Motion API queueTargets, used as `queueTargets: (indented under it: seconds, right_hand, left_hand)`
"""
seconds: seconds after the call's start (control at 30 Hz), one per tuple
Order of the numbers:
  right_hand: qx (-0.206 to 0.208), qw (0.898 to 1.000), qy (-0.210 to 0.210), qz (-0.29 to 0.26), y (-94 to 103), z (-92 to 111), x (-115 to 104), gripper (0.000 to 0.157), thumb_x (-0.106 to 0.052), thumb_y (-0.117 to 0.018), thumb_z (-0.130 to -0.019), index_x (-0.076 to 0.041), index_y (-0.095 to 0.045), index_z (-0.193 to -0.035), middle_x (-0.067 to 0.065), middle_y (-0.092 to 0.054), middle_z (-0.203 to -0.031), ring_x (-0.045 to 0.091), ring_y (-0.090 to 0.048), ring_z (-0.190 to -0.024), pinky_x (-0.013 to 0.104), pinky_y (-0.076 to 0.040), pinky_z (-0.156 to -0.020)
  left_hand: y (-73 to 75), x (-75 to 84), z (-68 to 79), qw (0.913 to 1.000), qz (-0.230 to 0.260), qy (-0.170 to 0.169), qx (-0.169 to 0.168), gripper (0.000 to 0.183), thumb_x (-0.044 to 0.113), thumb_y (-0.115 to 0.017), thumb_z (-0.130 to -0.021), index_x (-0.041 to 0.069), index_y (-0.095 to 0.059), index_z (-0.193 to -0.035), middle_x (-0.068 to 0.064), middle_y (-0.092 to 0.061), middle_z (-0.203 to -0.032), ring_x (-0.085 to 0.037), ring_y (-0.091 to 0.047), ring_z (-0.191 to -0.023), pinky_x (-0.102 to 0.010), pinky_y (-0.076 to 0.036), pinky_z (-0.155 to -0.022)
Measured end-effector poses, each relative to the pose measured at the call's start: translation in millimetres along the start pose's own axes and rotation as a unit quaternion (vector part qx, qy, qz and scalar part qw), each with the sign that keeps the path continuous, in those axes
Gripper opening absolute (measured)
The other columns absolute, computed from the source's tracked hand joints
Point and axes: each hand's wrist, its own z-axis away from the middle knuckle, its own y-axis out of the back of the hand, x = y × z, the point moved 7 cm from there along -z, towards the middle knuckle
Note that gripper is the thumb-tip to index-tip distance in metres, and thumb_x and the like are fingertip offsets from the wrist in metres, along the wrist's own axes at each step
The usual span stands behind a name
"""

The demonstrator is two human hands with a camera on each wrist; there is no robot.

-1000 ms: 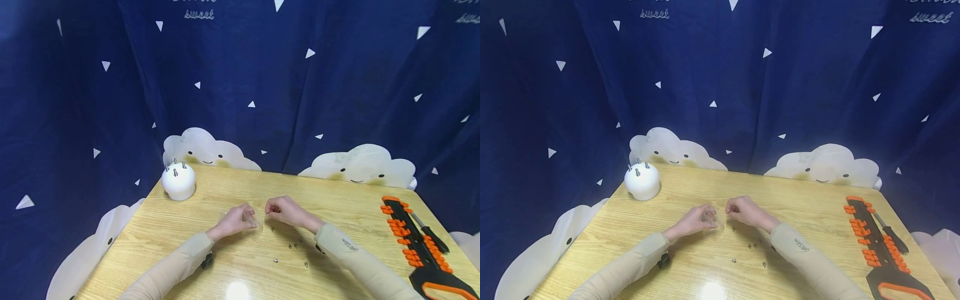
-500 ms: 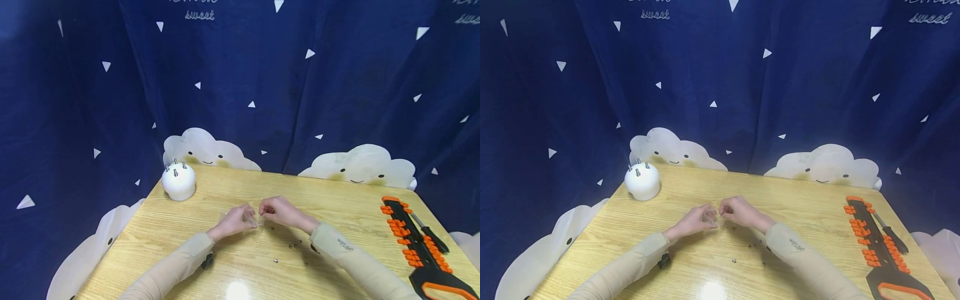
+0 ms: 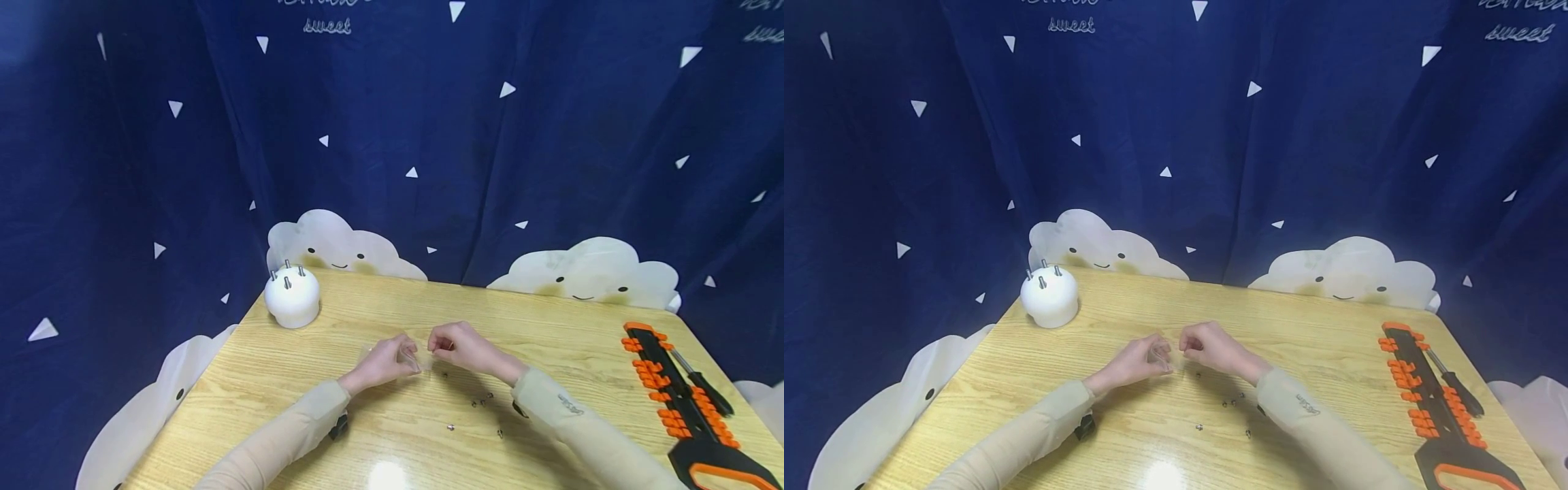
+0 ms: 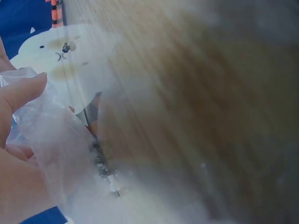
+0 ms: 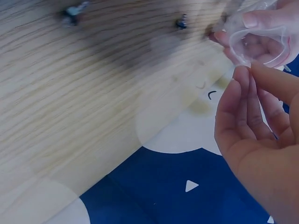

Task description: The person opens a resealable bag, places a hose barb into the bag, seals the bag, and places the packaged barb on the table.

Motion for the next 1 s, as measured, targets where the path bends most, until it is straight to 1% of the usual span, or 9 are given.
queueTargets:
  seconds: [0.07, 0.17, 0.3, 0.47, 0.57, 0.7, 0.87, 1.0]
  right_hand:
    - [-0.002, 1.0, 0.002, 0.003, 0.2, 3.3, 2.9, 0.008, 0.005, -0.07, -0.083, -0.002, -0.066, -0.083, 0.004, -0.069, -0.074, -0.004, -0.054, -0.067, 0.015, -0.051, -0.061]
    - [-0.009, 1.0, -0.003, 0.002, -1.0, 8.4, 7.2, 0.008, 0.005, -0.07, -0.083, -0.002, -0.066, -0.083, 0.005, -0.07, -0.075, -0.003, -0.055, -0.067, 0.016, -0.052, -0.061]
    - [-0.032, 0.999, -0.02, -0.002, -5.5, 14.6, 14.0, 0.007, 0.003, -0.07, -0.085, -0.002, -0.066, -0.084, 0.003, -0.07, -0.074, -0.003, -0.055, -0.066, 0.016, -0.051, -0.061]
    - [-0.064, 0.997, -0.035, -0.001, -14.4, 21.2, 22.5, 0.007, 0.002, -0.07, -0.085, -0.003, -0.068, -0.086, 0.003, -0.071, -0.079, -0.003, -0.055, -0.069, 0.015, -0.05, -0.064]
    - [-0.075, 0.997, -0.027, 0.002, -20.1, 23.9, 25.8, 0.009, 0.004, -0.072, -0.083, -0.004, -0.069, -0.085, 0.003, -0.072, -0.08, -0.004, -0.058, -0.071, 0.015, -0.052, -0.065]
    - [-0.077, 0.997, -0.012, 0.002, -24.6, 25.7, 27.7, 0.012, 0.006, -0.074, -0.08, -0.005, -0.071, -0.083, 0.003, -0.073, -0.079, -0.003, -0.061, -0.071, 0.015, -0.054, -0.065]
    - [-0.075, 0.997, -0.016, 0.008, -28.0, 26.6, 30.7, 0.014, 0.006, -0.074, -0.079, -0.007, -0.072, -0.083, 0.002, -0.073, -0.08, -0.003, -0.059, -0.071, 0.015, -0.053, -0.065]
    - [-0.07, 0.997, -0.019, 0.012, -30.2, 26.4, 31.9, 0.014, 0.006, -0.074, -0.079, -0.008, -0.073, -0.083, 0.001, -0.073, -0.081, -0.004, -0.058, -0.072, 0.015, -0.054, -0.066]
  left_hand:
    - [-0.4, -1.0, -0.1, 1.0, 0.005, 0.004, -0.001, 0.04, 0.012, -0.076, -0.084, -0.003, -0.06, -0.117, -0.014, -0.074, -0.104, -0.021, -0.071, -0.091, -0.029, -0.058, -0.085]
    - [0.2, -1.2, 0.0, 1.0, -0.006, 0.005, 0.003, 0.04, 0.014, -0.077, -0.083, -0.001, -0.061, -0.117, -0.014, -0.072, -0.11, -0.021, -0.069, -0.094, -0.03, -0.057, -0.086]
    - [0.9, -0.9, -0.1, 0.9997, -0.023, 0.003, 0.009, 0.039, 0.014, -0.077, -0.082, 0.001, -0.061, -0.115, -0.014, -0.07, -0.115, -0.022, -0.068, -0.096, -0.03, -0.056, -0.087]
    - [0.3, -1.7, -0.4, 0.9996, -0.025, 0.006, 0.009, 0.038, 0.014, -0.077, -0.083, 0.002, -0.062, -0.115, -0.014, -0.07, -0.115, -0.021, -0.068, -0.095, -0.03, -0.056, -0.087]
    - [0.3, -1.4, 0.1, 0.9996, -0.025, 0.007, 0.008, 0.039, 0.015, -0.077, -0.083, 0.001, -0.062, -0.116, -0.014, -0.071, -0.113, -0.021, -0.068, -0.094, -0.031, -0.056, -0.087]
    - [0.1, -1.4, 0.3, 0.9997, -0.021, 0.009, 0.009, 0.038, 0.015, -0.077, -0.083, 0.002, -0.062, -0.116, -0.013, -0.071, -0.111, -0.021, -0.068, -0.094, -0.031, -0.056, -0.086]
    - [0.2, -1.4, -0.3, 0.9998, -0.016, 0.01, 0.01, 0.038, 0.015, -0.077, -0.083, 0.002, -0.062, -0.115, -0.013, -0.071, -0.112, -0.022, -0.069, -0.096, -0.032, -0.056, -0.088]
    - [0.7, -2.0, -0.4, 0.9996, -0.022, 0.013, 0.012, 0.037, 0.015, -0.078, -0.083, 0.003, -0.062, -0.114, -0.012, -0.07, -0.114, -0.022, -0.068, -0.098, -0.032, -0.056, -0.089]
